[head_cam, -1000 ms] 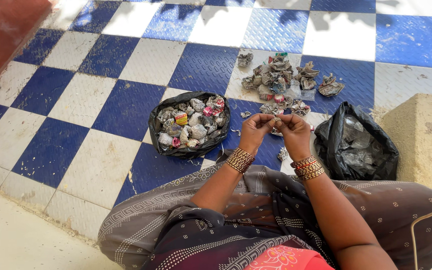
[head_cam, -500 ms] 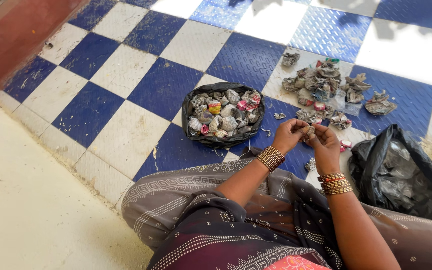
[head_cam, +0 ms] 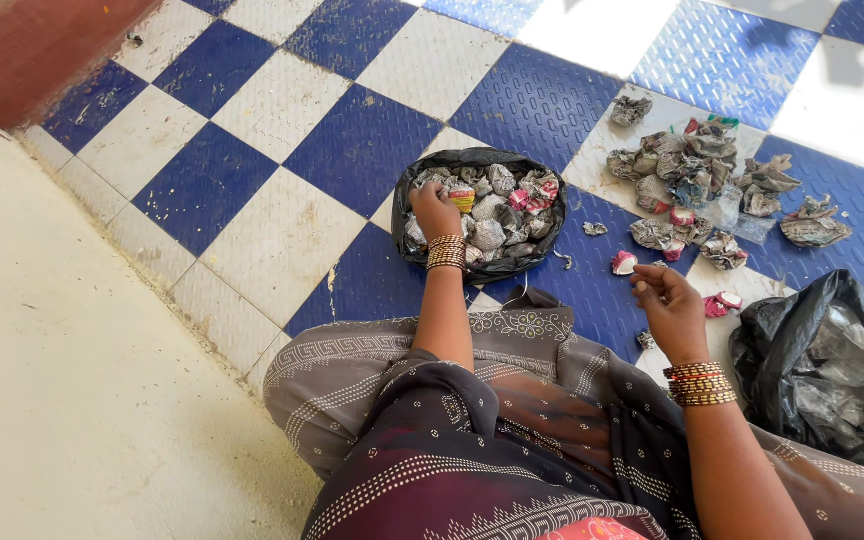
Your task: The person sits on a checkered floor and wraps small items in pieces of newspaper. They fold the paper around each item, place the wrapped bundle into a black plastic bag, and repeat the process with additional items from a pile on the floor.
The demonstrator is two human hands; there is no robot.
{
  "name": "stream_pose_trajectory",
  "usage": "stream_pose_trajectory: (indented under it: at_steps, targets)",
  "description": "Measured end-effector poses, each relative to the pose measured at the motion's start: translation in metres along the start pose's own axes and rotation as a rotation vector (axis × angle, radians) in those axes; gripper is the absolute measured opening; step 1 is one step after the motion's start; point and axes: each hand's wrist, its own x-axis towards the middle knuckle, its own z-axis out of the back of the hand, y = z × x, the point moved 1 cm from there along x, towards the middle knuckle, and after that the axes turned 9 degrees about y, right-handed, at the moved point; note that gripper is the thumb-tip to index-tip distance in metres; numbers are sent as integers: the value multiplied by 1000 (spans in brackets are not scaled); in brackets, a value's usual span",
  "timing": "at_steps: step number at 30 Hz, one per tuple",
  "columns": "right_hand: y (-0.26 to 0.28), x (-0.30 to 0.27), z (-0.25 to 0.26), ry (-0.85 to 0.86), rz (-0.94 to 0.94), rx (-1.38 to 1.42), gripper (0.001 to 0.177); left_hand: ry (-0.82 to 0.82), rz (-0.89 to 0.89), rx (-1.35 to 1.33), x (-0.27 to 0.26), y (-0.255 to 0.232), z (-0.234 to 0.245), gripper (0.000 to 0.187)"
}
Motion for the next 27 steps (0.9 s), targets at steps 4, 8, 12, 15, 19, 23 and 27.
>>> stream_pose_trajectory:
  at_steps: [4,8,12,15,19,23,27]
  targets:
    - [4,-7,-6,6,12,-159,22,-75,65,148,14,25,5,32]
    - [13,-11,15,-81,86,-394,19,-12,85,230,15,44,0,39]
    - [16,-6,56,-290,86,-433,16,28,18,257,13,39,-8,37]
    - [12,-9,76,-409,75,-456,15,28,-93,142,7,15,-12,34]
    - [-13,-4,80,-462,77,-467,15,16,-276,201,-17,-42,-15,40]
    - [-58,11,56,-227,-46,-540,34,67,-440,276,-61,-103,-32,53]
    - [-106,18,31,21,-67,-706,71,199,-608,233,-125,-144,-57,67]
